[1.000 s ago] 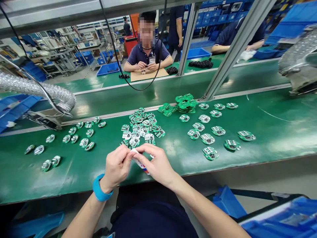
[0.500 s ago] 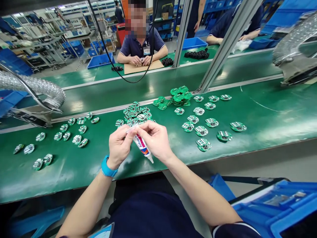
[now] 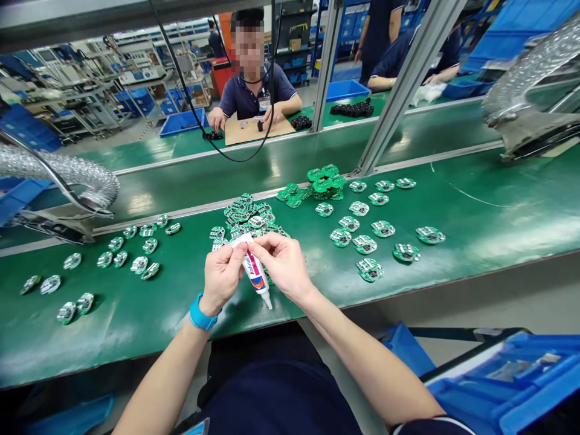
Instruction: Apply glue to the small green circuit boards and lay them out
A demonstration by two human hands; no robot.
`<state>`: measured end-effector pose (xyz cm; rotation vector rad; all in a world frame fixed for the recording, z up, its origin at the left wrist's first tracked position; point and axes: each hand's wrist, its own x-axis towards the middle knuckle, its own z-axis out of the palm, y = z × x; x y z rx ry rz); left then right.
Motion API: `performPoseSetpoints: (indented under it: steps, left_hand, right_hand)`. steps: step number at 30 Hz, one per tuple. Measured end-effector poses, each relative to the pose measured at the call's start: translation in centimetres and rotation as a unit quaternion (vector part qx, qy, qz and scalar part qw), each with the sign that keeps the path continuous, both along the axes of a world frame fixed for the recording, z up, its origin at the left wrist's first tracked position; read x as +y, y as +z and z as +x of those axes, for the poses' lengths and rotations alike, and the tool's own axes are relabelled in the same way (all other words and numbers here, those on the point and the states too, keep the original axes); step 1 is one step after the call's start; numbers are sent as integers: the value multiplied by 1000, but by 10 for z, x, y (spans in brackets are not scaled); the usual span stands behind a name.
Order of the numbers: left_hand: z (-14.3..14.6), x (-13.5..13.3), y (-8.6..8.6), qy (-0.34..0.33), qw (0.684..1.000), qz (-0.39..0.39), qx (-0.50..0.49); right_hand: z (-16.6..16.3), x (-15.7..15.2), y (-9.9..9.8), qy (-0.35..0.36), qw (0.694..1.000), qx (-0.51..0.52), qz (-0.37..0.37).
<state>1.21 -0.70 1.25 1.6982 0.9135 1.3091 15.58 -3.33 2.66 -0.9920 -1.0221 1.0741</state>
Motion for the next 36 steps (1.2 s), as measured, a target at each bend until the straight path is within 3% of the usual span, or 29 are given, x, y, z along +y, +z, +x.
performPoseSetpoints:
  steps: [5,10,17,23,27,33,36]
  left_hand:
    - [-3,-2,5,-18,999,-40,-10]
    - [-11,1,8,32,999,-33,-22]
    - [-15,0,6,61,997,25,50]
    - [-15,1,9,23,999,-25,-2]
    - [-18,4,9,3,1000,-19,22]
    - [-19,5,5,36,998,-48,-26]
    - [-19,5,7,25,997,-58,-33]
  right_hand:
    - [-2,2,-1,4,1000,12,-7]
    - [-5,5,-1,40,999,27,-8]
    - [-7,8,-1,31,998,-23,53]
    - [-7,11,-4,4,997,-36,66]
    - [-8,14,-8,-16,998,-41,52]
    - [-7,12,-9,51,998,-22,38]
    - [-4,11,-8,43,998,-21,39]
